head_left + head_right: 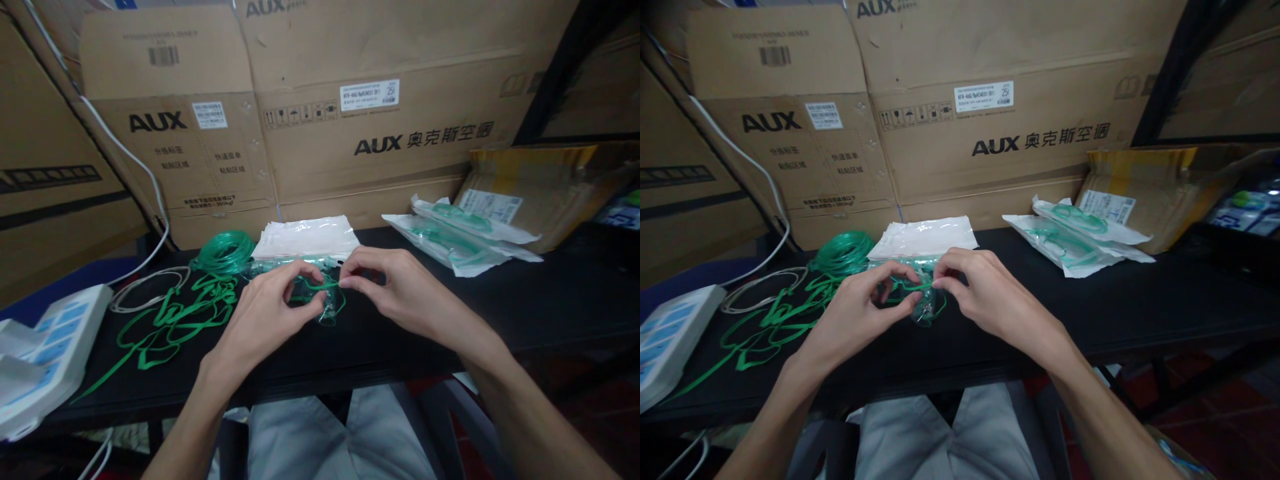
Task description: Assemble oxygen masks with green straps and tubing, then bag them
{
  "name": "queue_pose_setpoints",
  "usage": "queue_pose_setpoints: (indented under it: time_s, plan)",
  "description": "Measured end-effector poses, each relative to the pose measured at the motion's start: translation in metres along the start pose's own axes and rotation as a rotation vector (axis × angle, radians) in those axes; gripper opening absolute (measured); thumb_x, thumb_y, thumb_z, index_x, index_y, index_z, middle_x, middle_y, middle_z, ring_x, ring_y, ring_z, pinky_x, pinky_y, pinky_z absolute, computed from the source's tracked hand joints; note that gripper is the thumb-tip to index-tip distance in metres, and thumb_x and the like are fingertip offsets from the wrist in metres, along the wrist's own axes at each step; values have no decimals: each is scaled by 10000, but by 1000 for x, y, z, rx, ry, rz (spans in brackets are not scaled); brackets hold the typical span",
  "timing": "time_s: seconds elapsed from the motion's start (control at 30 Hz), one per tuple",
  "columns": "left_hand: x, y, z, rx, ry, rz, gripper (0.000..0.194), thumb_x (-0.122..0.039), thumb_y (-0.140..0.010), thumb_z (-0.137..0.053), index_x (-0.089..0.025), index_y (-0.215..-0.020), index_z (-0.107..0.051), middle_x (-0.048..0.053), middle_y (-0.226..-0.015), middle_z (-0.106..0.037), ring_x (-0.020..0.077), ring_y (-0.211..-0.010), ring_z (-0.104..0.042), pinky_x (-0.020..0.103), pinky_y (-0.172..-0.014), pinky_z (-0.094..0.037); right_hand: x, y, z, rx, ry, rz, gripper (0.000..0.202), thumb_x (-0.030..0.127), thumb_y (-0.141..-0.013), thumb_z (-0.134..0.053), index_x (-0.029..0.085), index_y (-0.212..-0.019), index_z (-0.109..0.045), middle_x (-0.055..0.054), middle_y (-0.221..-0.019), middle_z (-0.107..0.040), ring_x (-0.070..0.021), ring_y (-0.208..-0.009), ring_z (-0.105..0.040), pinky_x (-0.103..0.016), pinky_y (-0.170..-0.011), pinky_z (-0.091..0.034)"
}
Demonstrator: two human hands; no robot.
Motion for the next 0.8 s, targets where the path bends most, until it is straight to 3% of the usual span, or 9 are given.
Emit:
queue_pose_setpoints:
  time_s: [0.43,0.67,0.77,0.8]
  plan:
    - [10,-1,5,-56,-74,33,176,-328,-827,-702,-261,-988,-677,-55,-742,-588,129,-616,-476,248,-613,-342,-10,6,27,-54,85,-31,98,174,-903,-664,186,-809,-687,5,-810,-696,-156,-759,-619,-266,-687,-411]
    - [9,-1,4,-30,-19,41,174,-328,-820,-713,-250,-970,-675,-67,-675,-549,116,-582,-467,246,-594,-338,-6,2,16,-65,50,-37,92,184,-908,-669,188,-818,-689,7,-805,-690,-151,-733,-607,-272,-671,-425]
    - [10,-2,4,-34,141,64,124,-311,-835,-700,-221,-911,-661,-58,-718,-584,102,-600,-479,237,-596,-353,-2,1,9,-76,-46,17,60,222,-920,-675,197,-967,-704,-9,-916,-719,-161,-812,-649,-272,-727,-484]
    - [10,-3,4,-42,228,86,128,-320,-840,-697,-211,-891,-655,-51,-740,-598,101,-620,-493,232,-598,-361,0,1,6,-55,-78,64,166,241,-915,-691,209,-1077,-698,-21,-1019,-725,-170,-894,-665,-276,-779,-509]
Point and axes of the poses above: each hand's wrist, its own y-axis away from the middle knuckle, its own z-axis out of the back of the hand, x = y × z, the point moved 1 cm from there along -y, towards the middle knuckle
